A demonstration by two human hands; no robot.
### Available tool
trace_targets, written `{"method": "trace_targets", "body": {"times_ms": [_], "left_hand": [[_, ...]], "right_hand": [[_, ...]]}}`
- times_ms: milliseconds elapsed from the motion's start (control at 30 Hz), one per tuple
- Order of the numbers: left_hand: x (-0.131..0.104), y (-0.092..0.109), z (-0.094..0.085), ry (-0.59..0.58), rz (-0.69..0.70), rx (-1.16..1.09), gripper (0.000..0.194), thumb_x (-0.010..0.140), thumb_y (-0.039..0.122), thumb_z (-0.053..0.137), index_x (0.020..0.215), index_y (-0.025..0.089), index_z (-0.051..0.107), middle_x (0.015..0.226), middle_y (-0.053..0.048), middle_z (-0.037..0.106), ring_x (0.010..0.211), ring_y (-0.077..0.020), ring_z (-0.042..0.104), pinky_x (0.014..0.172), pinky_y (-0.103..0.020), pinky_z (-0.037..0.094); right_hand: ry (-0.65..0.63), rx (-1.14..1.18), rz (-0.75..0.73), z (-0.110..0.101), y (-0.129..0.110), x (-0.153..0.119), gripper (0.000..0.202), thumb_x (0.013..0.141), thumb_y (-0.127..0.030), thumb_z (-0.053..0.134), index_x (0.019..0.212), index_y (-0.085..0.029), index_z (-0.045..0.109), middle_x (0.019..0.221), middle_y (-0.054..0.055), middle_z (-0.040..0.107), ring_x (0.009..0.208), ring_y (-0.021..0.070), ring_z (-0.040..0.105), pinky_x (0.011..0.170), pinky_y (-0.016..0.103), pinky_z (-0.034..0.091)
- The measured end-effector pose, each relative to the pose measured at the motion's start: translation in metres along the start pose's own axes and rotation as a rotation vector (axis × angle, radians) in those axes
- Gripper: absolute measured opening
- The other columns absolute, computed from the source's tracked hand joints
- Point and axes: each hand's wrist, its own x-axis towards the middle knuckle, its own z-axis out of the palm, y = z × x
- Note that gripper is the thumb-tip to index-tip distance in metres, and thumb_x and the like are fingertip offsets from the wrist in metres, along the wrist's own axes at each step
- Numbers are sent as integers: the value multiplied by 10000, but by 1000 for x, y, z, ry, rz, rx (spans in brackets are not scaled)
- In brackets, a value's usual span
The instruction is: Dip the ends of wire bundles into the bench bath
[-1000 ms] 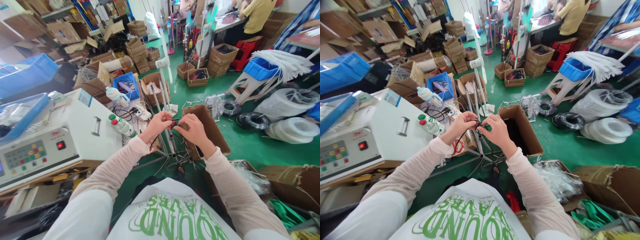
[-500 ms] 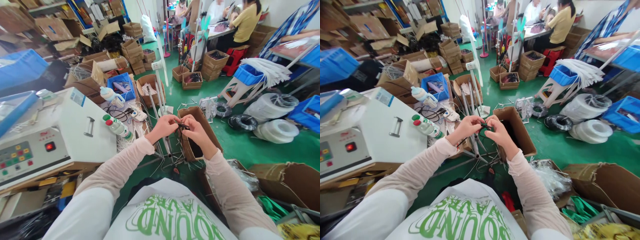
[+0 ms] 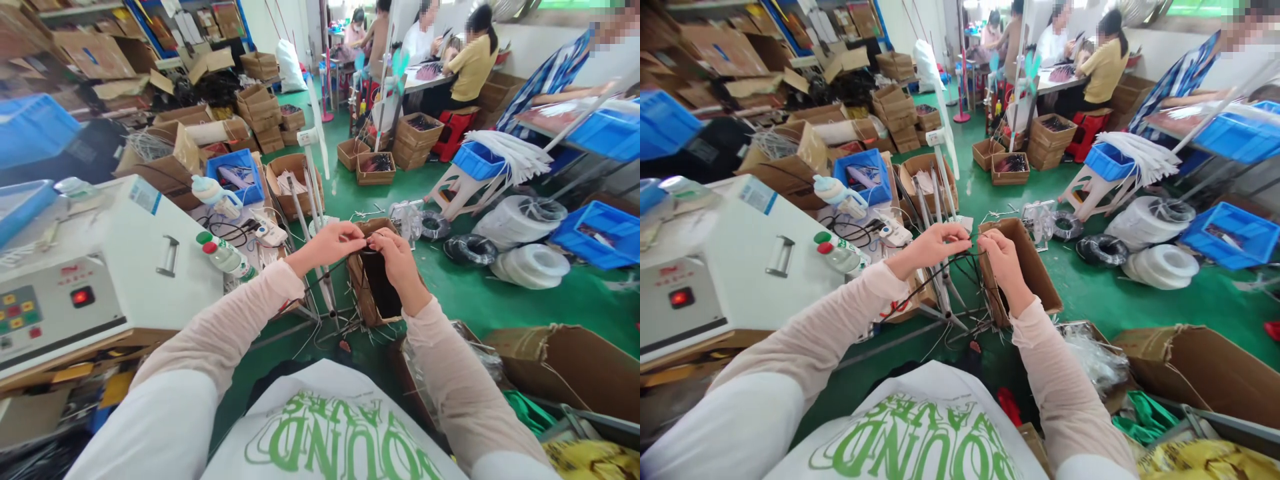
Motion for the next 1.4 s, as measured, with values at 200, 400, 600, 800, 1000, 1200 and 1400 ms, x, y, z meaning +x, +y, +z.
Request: {"method": "trace_targets", "body": {"times_ms": [200, 400, 600, 800, 1000, 1200, 1400], "left_hand": [[42, 33, -29, -41, -132, -10, 106, 787, 193, 641, 714, 154, 575, 510, 17, 575, 454, -77, 481, 528, -230, 385], [79, 52, -29, -70, -101, -14, 164, 718, 150, 691, 633, 138, 552, 519, -13, 602, 485, -109, 556, 529, -259, 426], [73, 58, -20, 112, -111, 54, 164, 756, 135, 659, 643, 135, 540, 581, -25, 632, 532, -91, 539, 575, -255, 450], [58, 54, -19, 63, -137, -13, 92, 776, 141, 656, 731, 113, 580, 730, -65, 701, 560, -75, 538, 565, -227, 421], [36, 30, -38, 42, -47, 43, 157, 806, 260, 641, 838, 111, 679, 781, -33, 692, 678, -90, 578, 699, -252, 460], [5, -10, -42, -275, -165, -144, 317, 709, 324, 738, 970, 146, 720, 868, -34, 722, 762, -124, 624, 785, -294, 483], [-2, -23, -31, -191, -117, -320, 292, 631, 252, 789, 881, 136, 693, 806, -11, 686, 729, -103, 611, 762, -275, 484]], "right_hand": [[48, -32, -48, -7, -11, 6, 277, 782, -472, 680, 915, -250, 580, 859, 11, 591, 758, 164, 548, 648, 279, 458], [59, -316, -139, 9, -51, 29, 317, 779, -496, 673, 728, -184, 654, 630, -4, 545, 591, 138, 465, 571, 288, 367], [169, -268, -67, 29, -45, 34, 316, 713, -485, 732, 681, -178, 663, 591, -4, 548, 578, 144, 470, 578, 298, 384], [105, -356, -91, 41, -32, 33, 349, 750, -491, 703, 600, -193, 598, 548, -12, 513, 529, 120, 417, 534, 284, 348], [-38, 39, -1, 25, -45, 36, 439, 742, -556, 706, 567, -184, 551, 485, -53, 449, 443, 68, 351, 433, 228, 231], [59, 273, 56, 15, -57, 36, 413, 693, -560, 761, 627, -191, 587, 489, -69, 451, 383, 45, 341, 358, 203, 200], [222, 272, 23, 2, -66, 40, 406, 717, -536, 761, 649, -194, 555, 532, -78, 467, 388, 36, 404, 353, 180, 276]]}}
